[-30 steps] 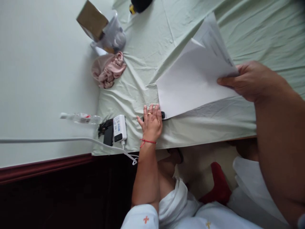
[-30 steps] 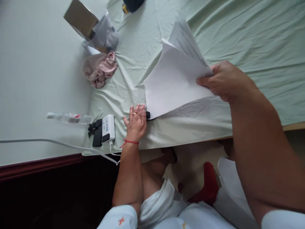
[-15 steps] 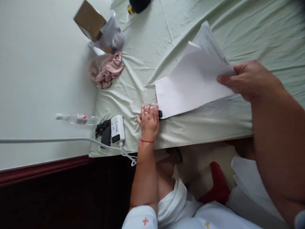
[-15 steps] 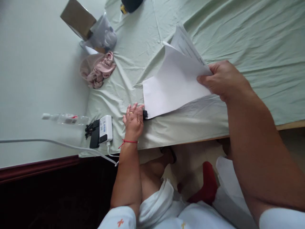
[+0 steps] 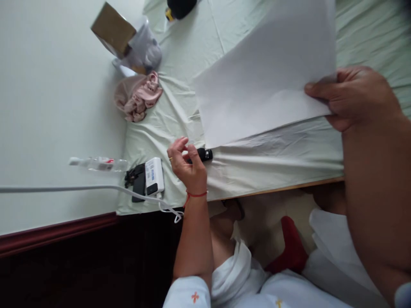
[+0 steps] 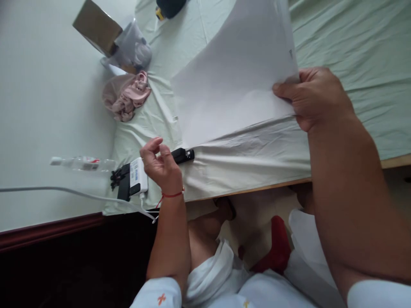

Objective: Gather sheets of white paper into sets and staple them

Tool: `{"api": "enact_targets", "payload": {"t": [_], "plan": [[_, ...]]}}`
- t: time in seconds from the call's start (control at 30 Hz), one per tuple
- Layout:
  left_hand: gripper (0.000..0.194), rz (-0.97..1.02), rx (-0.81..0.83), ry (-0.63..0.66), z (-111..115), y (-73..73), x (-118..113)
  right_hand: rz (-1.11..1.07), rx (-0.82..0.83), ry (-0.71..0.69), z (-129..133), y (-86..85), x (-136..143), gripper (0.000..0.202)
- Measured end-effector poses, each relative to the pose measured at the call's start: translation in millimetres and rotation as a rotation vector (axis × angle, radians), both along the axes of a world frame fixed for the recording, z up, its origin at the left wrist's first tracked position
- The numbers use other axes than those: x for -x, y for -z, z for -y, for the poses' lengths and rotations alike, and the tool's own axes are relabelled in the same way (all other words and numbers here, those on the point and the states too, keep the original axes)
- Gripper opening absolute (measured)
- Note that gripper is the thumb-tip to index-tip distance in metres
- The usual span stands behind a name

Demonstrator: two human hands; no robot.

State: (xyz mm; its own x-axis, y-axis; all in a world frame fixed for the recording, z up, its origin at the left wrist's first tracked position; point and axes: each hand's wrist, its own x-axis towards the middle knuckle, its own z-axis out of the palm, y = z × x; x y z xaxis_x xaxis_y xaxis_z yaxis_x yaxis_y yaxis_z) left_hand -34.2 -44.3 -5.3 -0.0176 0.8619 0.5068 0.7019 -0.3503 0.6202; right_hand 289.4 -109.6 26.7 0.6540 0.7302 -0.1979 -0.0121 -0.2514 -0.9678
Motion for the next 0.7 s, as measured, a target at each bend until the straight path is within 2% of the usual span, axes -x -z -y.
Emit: {"api": "enact_targets", "payload": {"t": [0.07, 0.17, 0.23, 0.3, 0.4, 0.57, 0.7], "plan": [[0.043, 0.205, 0.067, 0.042, -2.8, 0.2, -0.9, -0.209, 0.007, 0.096, 1.1, -3.8, 0.1, 0.012], [0.060, 0.497, 0.248, 0.155, -11.9, -3.0, 2.5, -0.300, -0.051, 0.089, 2.3, -7.1, 1.7, 0.016], [0.062, 0.560, 0.351, 0.256, -16.1, -6.8, 4.3, -0.298, -0.078, 0.064, 2.1, -6.1, 2.5, 0.019], [0.056, 0.545, 0.398, 0.324, -17.6, -9.1, 3.7, -0.283, -0.078, 0.056, 1.3, -3.0, 2.5, 0.020], [0.052, 0.579, 0.394, 0.319, -18.2, -6.5, -0.9, -0.226, -0.082, 0.049, -0.4, 3.6, 1.4, 0.020], [0.035, 0.711, 0.392, 0.247, -22.5, 4.0, -6.2, -0.119, -0.099, 0.074, -3.3, 9.7, 1.4, 0.022], [0.045, 0.776, 0.367, 0.246, -20.7, 3.0, -8.0, -0.140, -0.100, 0.118, -5.3, 2.7, 7.6, 0.018]]}}
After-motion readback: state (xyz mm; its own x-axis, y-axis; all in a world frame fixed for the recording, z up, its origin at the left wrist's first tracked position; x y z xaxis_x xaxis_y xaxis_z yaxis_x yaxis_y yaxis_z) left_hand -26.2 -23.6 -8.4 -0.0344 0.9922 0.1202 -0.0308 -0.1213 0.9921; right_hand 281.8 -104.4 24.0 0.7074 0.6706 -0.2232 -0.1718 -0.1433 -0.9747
